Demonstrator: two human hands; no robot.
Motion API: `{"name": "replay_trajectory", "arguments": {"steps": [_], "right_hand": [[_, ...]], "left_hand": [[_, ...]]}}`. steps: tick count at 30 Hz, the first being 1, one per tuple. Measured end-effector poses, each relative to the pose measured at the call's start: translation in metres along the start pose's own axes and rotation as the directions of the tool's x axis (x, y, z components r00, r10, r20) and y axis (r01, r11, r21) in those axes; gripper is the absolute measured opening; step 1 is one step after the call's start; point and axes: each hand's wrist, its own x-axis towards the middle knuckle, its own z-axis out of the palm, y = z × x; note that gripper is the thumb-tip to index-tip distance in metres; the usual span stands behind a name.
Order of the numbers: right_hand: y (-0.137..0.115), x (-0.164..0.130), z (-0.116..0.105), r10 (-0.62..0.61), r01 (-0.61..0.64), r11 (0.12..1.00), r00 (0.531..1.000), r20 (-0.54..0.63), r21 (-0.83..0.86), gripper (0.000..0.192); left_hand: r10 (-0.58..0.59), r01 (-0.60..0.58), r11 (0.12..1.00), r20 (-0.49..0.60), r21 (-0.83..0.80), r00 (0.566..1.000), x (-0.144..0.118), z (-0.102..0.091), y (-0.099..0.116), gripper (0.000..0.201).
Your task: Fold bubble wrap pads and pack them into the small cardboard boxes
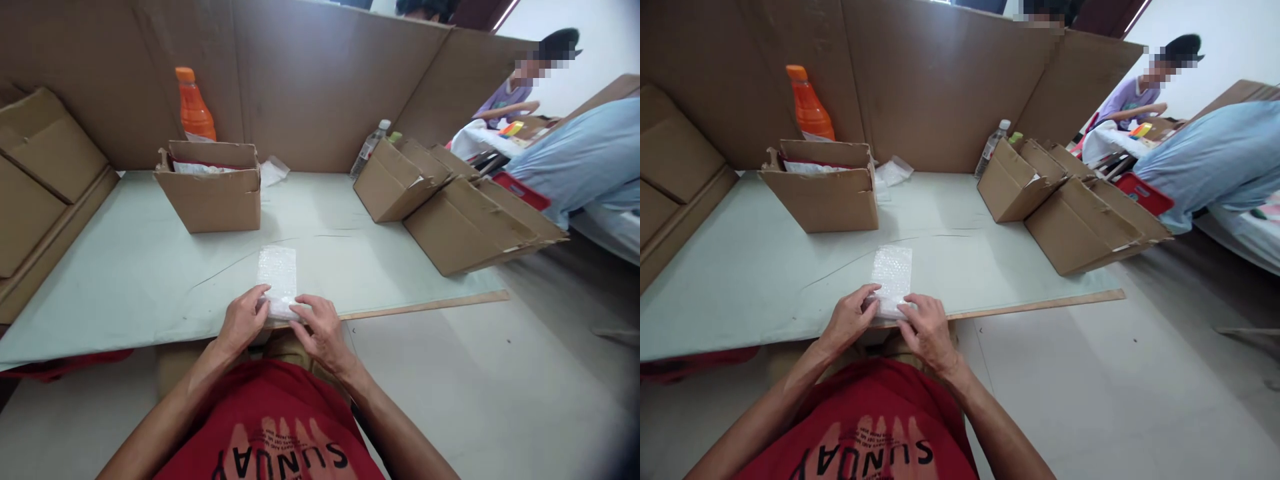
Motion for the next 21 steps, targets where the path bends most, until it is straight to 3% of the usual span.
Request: {"name": "replay_trajectory", "arguments": {"steps": [2, 4, 8, 10, 12, 16, 19, 21], "right_hand": [[0.001, 0.003, 0.003, -0.061, 0.065, 0.997, 0.992, 0.111, -0.031, 0.026], [0.004, 0.009, 0.006, -0.050, 0.053, 0.998, 0.984, 0.172, -0.013, 0.025], [0.011, 0.021, 0.004, 0.072, -0.110, 0.979, 0.974, 0.213, 0.170, 0.022], [0.014, 0.024, 0.001, 0.133, -0.202, 0.948, 0.954, 0.270, 0.246, 0.022], [0.016, 0.026, -0.002, 0.164, -0.225, 0.945, 0.954, 0.252, 0.237, 0.022], [0.019, 0.029, 0.002, 0.080, -0.085, 0.995, 0.993, 0.088, 0.049, 0.025], [0.021, 0.036, 0.009, -0.044, 0.051, 0.998, 0.986, 0.162, -0.042, 0.028], [0.024, 0.045, 0.013, -0.062, 0.076, 0.996, 0.973, 0.224, -0.053, 0.027]], "left_hand": [[-0.011, 0.011, 1.000, -0.030, 0.009, 1.000, 0.004, 0.003, -0.001, 0.033], [0.024, -0.022, 1.000, -0.063, 0.020, 0.998, 0.002, 0.000, 0.000, 0.032], [0.181, -0.180, 0.984, 0.002, -0.007, 0.984, -0.013, -0.011, 0.001, 0.035], [0.177, -0.175, 0.984, 0.059, -0.026, 0.983, -0.016, -0.014, 0.002, 0.038], [0.131, -0.130, 0.991, 0.077, -0.019, 0.988, -0.011, -0.013, 0.000, 0.037], [0.033, -0.034, 0.996, 0.010, 0.079, 0.999, 0.015, -0.004, -0.008, 0.033], [-0.033, 0.038, 0.995, -0.060, 0.095, 0.998, 0.026, -0.002, -0.012, 0.029], [-0.146, 0.143, 0.989, -0.110, -0.032, 0.983, 0.023, -0.004, -0.011, 0.034]]}}
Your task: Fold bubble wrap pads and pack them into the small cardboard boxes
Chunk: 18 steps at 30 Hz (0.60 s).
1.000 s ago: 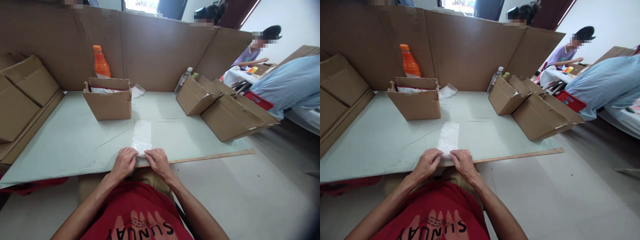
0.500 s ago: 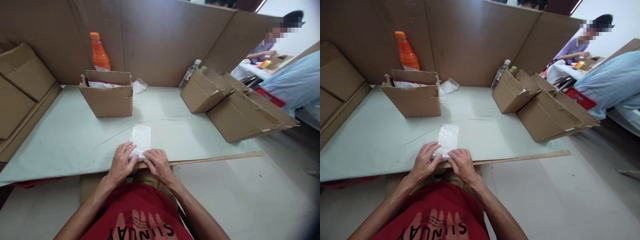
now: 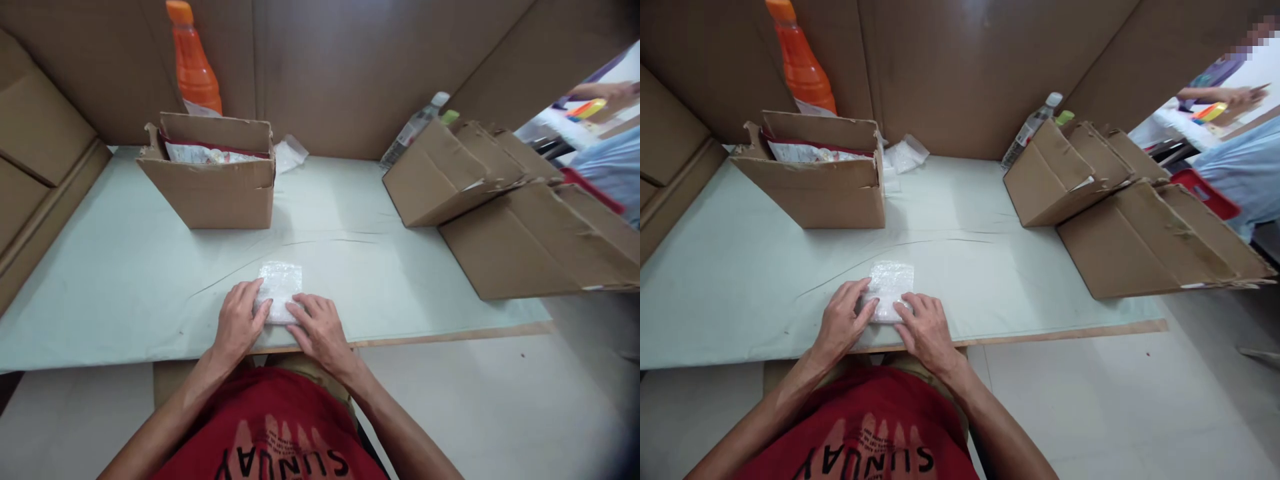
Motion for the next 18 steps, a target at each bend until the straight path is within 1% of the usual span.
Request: {"name": "replay_trajectory", "arguments": {"steps": [1, 2, 3, 4, 5, 6, 7, 8, 9, 10, 11, 12, 13, 14, 15, 16, 17, 18], "right_hand": [[0.002, 0.005, 0.000, 0.017, -0.018, 1.000, 1.000, 0.009, 0.018, 0.025], [0.003, 0.011, 0.000, 0.049, -0.050, 0.997, 0.999, 0.005, 0.057, 0.023], [0.004, 0.015, 0.000, 0.090, -0.090, 0.990, 0.996, 0.000, 0.112, 0.023], [0.004, 0.019, 0.000, 0.136, -0.135, 0.974, 0.991, 0.004, 0.181, 0.023], [0.004, 0.021, -0.001, 0.177, -0.177, 0.950, 0.984, 0.025, 0.257, 0.023], [0.002, 0.023, -0.002, 0.205, -0.216, 0.917, 0.976, 0.069, 0.336, 0.023], [0.000, 0.023, -0.003, 0.219, -0.252, 0.878, 0.967, 0.127, 0.408, 0.023], [-0.001, 0.022, -0.003, 0.221, -0.279, 0.841, 0.959, 0.178, 0.464, 0.023], [-0.003, 0.021, -0.004, 0.218, -0.292, 0.815, 0.955, 0.203, 0.501, 0.022], [-0.003, 0.021, -0.006, 0.223, -0.294, 0.804, 0.955, 0.196, 0.518, 0.022], [-0.003, 0.020, -0.007, 0.236, -0.290, 0.804, 0.957, 0.170, 0.518, 0.024], [-0.002, 0.021, -0.009, 0.256, -0.290, 0.810, 0.957, 0.137, 0.510, 0.029], [0.000, 0.022, -0.011, 0.273, -0.293, 0.813, 0.955, 0.117, 0.504, 0.039], [0.001, 0.024, -0.013, 0.280, -0.304, 0.806, 0.952, 0.125, 0.508, 0.051], [0.002, 0.026, -0.014, 0.277, -0.323, 0.788, 0.946, 0.167, 0.523, 0.061], [0.003, 0.028, -0.016, 0.261, -0.347, 0.768, 0.937, 0.231, 0.539, 0.062], [0.002, 0.030, -0.017, 0.244, -0.373, 0.752, 0.924, 0.296, 0.544, 0.055], [0.002, 0.032, -0.018, 0.239, -0.397, 0.747, 0.909, 0.341, 0.534, 0.043]], "left_hand": [[-0.091, 0.087, 0.991, -0.028, -0.105, 0.995, -0.004, -0.002, 0.002, 0.039], [-0.198, 0.182, 0.953, -0.042, -0.241, 0.979, -0.008, -0.004, 0.004, 0.047], [-0.310, 0.274, 0.877, -0.029, -0.394, 0.950, -0.012, -0.006, 0.007, 0.054], [-0.412, 0.352, 0.761, 0.013, -0.545, 0.911, -0.016, -0.008, 0.011, 0.061], [-0.488, 0.410, 0.619, 0.081, -0.670, 0.869, -0.019, -0.009, 0.014, 0.066], [-0.534, 0.451, 0.470, 0.162, -0.759, 0.830, -0.020, -0.010, 0.018, 0.069], [-0.559, 0.483, 0.334, 0.242, -0.809, 0.793, -0.020, -0.010, 0.021, 0.072], [-0.571, 0.507, 0.229, 0.307, -0.831, 0.761, -0.020, -0.010, 0.023, 0.073], [-0.578, 0.521, 0.157, 0.349, -0.839, 0.737, -0.018, -0.009, 0.024, 0.074], [-0.581, 0.526, 0.118, 0.371, -0.842, 0.724, -0.017, -0.008, 0.025, 0.073], [-0.580, 0.525, 0.107, 0.376, -0.844, 0.723, -0.017, -0.007, 0.025, 0.071], [-0.569, 0.521, 0.119, 0.371, -0.845, 0.733, -0.017, -0.005, 0.024, 0.066], [-0.547, 0.515, 0.151, 0.363, -0.844, 0.755, -0.019, -0.004, 0.024, 0.060], [-0.515, 0.509, 0.193, 0.355, -0.839, 0.780, -0.021, -0.002, 0.023, 0.053], [-0.479, 0.508, 0.242, 0.353, -0.827, 0.803, -0.022, -0.001, 0.021, 0.046], [-0.441, 0.516, 0.300, 0.363, -0.802, 0.821, -0.024, 0.000, 0.020, 0.041], [-0.403, 0.522, 0.374, 0.372, -0.767, 0.836, -0.024, -0.002, 0.019, 0.038], [-0.369, 0.509, 0.470, 0.364, -0.721, 0.855, -0.021, -0.006, 0.017, 0.036]]}}
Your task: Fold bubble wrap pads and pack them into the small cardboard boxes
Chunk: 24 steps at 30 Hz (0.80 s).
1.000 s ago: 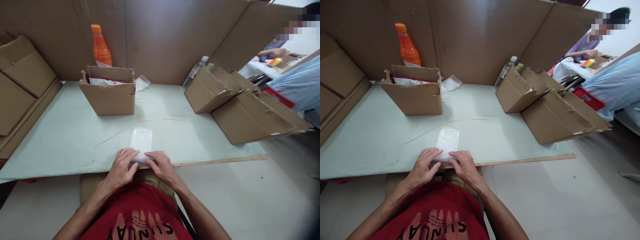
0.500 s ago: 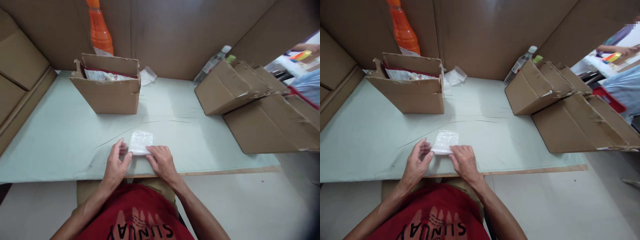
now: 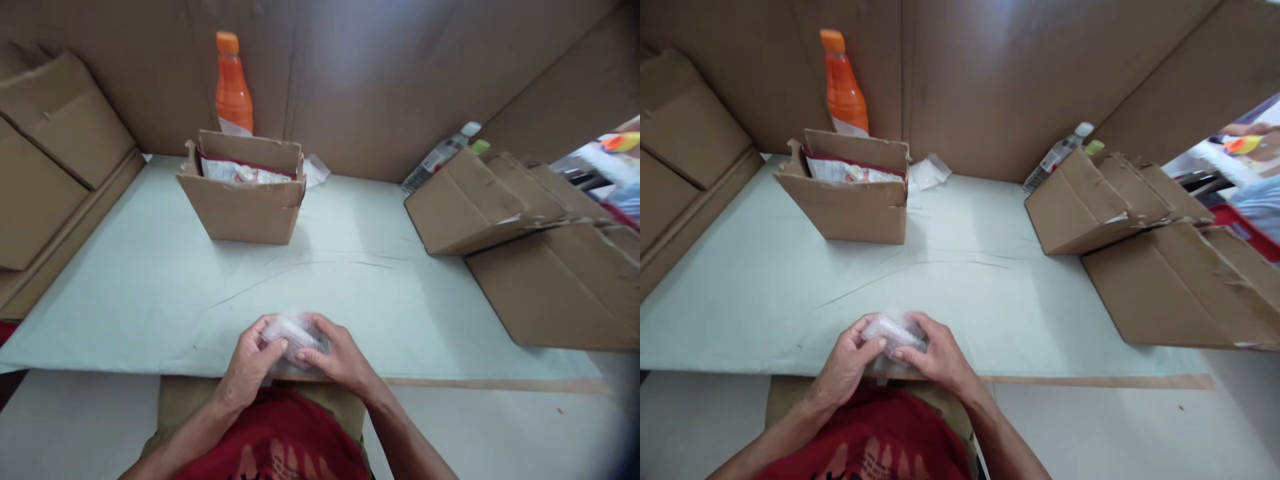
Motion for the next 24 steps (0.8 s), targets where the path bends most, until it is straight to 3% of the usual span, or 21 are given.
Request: {"name": "replay_trajectory", "arguments": {"steps": [2, 3, 4, 6, 8, 9, 10, 12, 14, 16, 18, 20, 22, 23, 24], "right_hand": [[-0.002, 0.002, -0.001, 0.040, -0.040, 0.998, 0.999, -0.006, -0.042, 0.026], [-0.002, 0.003, -0.002, 0.047, -0.050, 0.997, 0.998, -0.039, -0.067, 0.025], [-0.002, 0.004, -0.003, 0.045, -0.052, 0.995, 0.996, -0.076, -0.085, 0.025], [-0.001, 0.005, -0.009, 0.032, -0.044, 0.994, 0.993, -0.116, -0.099, 0.027], [-0.001, 0.007, -0.017, 0.025, -0.038, 0.994, 0.992, -0.123, -0.104, 0.029], [-0.002, 0.007, -0.021, 0.023, -0.037, 0.993, 0.991, -0.131, -0.108, 0.030], [-0.003, 0.008, -0.024, 0.018, -0.034, 0.993, 0.990, -0.141, -0.113, 0.031], [-0.004, 0.010, -0.033, 0.001, -0.024, 0.991, 0.984, -0.179, -0.129, 0.032], [-0.006, 0.013, -0.044, -0.028, -0.010, 0.987, 0.972, -0.232, -0.163, 0.032], [-0.011, 0.017, -0.060, -0.075, 0.012, 0.976, 0.955, -0.287, -0.218, 0.029], [-0.023, 0.023, -0.082, -0.176, 0.068, 0.954, 0.916, -0.361, -0.291, 0.025], [-0.046, 0.032, -0.105, -0.334, 0.165, 0.916, 0.819, -0.466, -0.367, 0.022], [-0.079, 0.046, -0.123, -0.494, 0.257, 0.852, 0.686, -0.535, -0.456, 0.017], [-0.097, 0.056, -0.128, -0.557, 0.294, 0.814, 0.640, -0.530, -0.501, 0.015], [-0.116, 0.067, -0.129, -0.607, 0.329, 0.773, 0.629, -0.485, -0.542, 0.013]], "left_hand": [[0.161, -0.155, 0.951, -0.001, 0.267, 0.987, 0.006, -0.010, 0.017, 0.037], [0.303, -0.274, 0.867, -0.006, 0.417, 0.953, 0.011, -0.016, 0.030, 0.038], [0.470, -0.393, 0.730, 0.008, 0.559, 0.883, 0.018, -0.022, 0.047, 0.039], [0.740, -0.531, 0.355, 0.116, 0.769, 0.663, 0.035, -0.036, 0.087, 0.040], [0.840, -0.514, 0.030, 0.257, 0.857, 0.477, 0.058, -0.048, 0.128, 0.043], [0.852, -0.476, -0.076, 0.305, 0.876, 0.426, 0.072, -0.053, 0.146, 0.046], [0.852, -0.433, -0.146, 0.336, 0.889, 0.402, 0.086, -0.057, 0.161, 0.048], [0.840, -0.368, -0.220, 0.367, 0.904, 0.400, 0.114, -0.062, 0.182, 0.043], [0.816, -0.356, -0.254, 0.397, 0.899, 0.421, 0.133, -0.065, 0.192, 0.027], [0.793, -0.411, -0.278, 0.448, 0.869, 0.412, 0.136, -0.066, 0.194, 0.020], [0.775, -0.485, -0.295, 0.503, 0.823, 0.382, 0.121, -0.065, 0.190, 0.021], [0.755, -0.529, -0.305, 0.540, 0.792, 0.372, 0.091, -0.062, 0.184, 0.021], [0.723, -0.549, -0.302, 0.563, 0.779, 0.401, 0.056, -0.058, 0.176, 0.020], [0.705, -0.561, -0.294, 0.572, 0.774, 0.419, 0.040, -0.056, 0.171, 0.020], [0.687, -0.576, -0.283, 0.581, 0.767, 0.435, 0.024, -0.054, 0.167, 0.021]]}}
